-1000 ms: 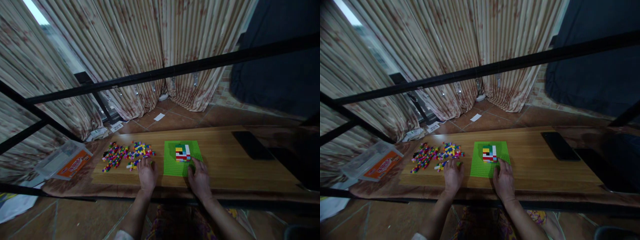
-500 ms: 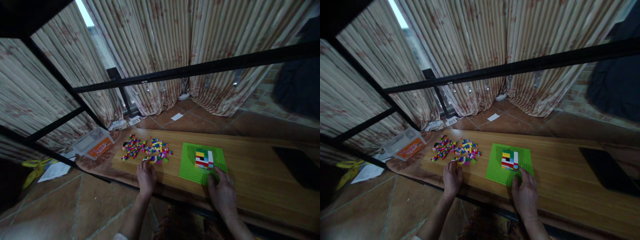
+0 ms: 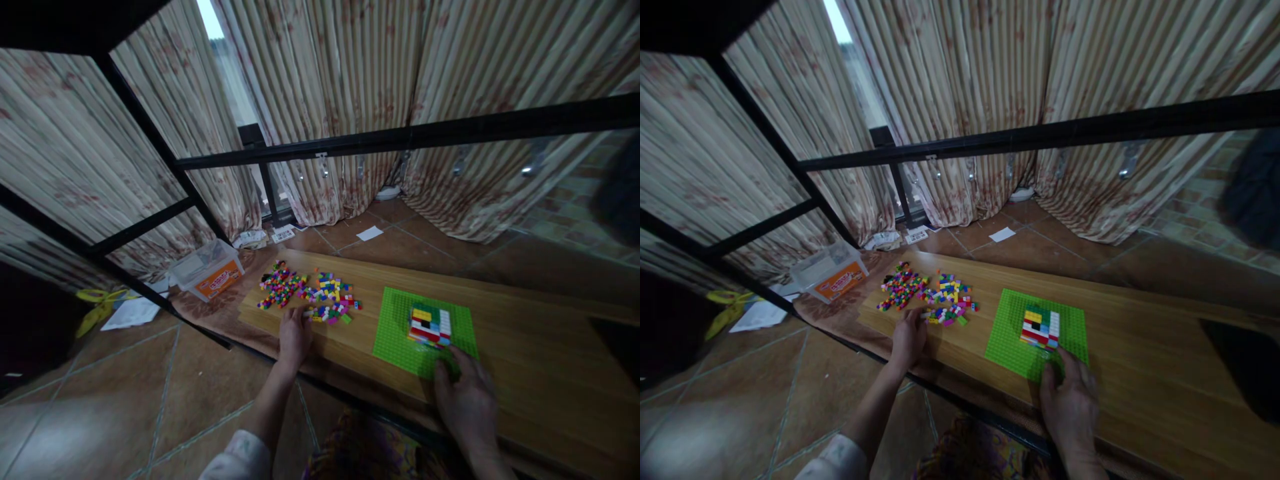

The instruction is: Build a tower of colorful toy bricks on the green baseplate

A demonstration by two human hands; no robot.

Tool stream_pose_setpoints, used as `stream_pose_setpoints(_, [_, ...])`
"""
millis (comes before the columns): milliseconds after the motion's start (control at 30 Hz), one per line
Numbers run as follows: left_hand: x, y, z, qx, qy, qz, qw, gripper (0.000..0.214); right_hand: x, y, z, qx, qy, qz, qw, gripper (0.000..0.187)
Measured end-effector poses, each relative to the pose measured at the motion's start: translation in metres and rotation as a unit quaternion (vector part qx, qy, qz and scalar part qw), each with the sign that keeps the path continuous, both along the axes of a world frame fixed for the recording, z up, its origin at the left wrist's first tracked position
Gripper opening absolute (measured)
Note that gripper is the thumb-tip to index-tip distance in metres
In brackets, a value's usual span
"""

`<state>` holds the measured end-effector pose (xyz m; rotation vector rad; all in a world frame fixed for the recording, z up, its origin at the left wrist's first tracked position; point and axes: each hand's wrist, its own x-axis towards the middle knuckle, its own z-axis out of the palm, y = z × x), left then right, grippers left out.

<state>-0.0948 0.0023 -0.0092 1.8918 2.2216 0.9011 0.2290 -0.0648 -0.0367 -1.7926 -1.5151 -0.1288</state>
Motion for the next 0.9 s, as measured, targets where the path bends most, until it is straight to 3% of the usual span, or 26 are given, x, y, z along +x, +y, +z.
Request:
stream_pose_setpoints(400, [0.005, 0.002, 0.006, -0.029, -0.007, 0.025, 0.999, 0.015, 0.0, 0.0, -0.001, -0.004, 0.007, 0.002, 1.0, 0.048])
stream_pose_setpoints(633, [0.009, -0.001, 0.017, -0.022, -0.089, 0.106, 0.99, 0.017, -0.001, 0.001, -0.004, 0.0, 0.021, 0.011, 1.0, 0.045])
stream_pose_setpoints(900, [0.023, -0.006, 0.034, 0.021, -0.229, 0.047, 0.972, 0.015, -0.001, 0.001, -0.007, 0.0, 0.032, 0.017, 0.999, 0.044])
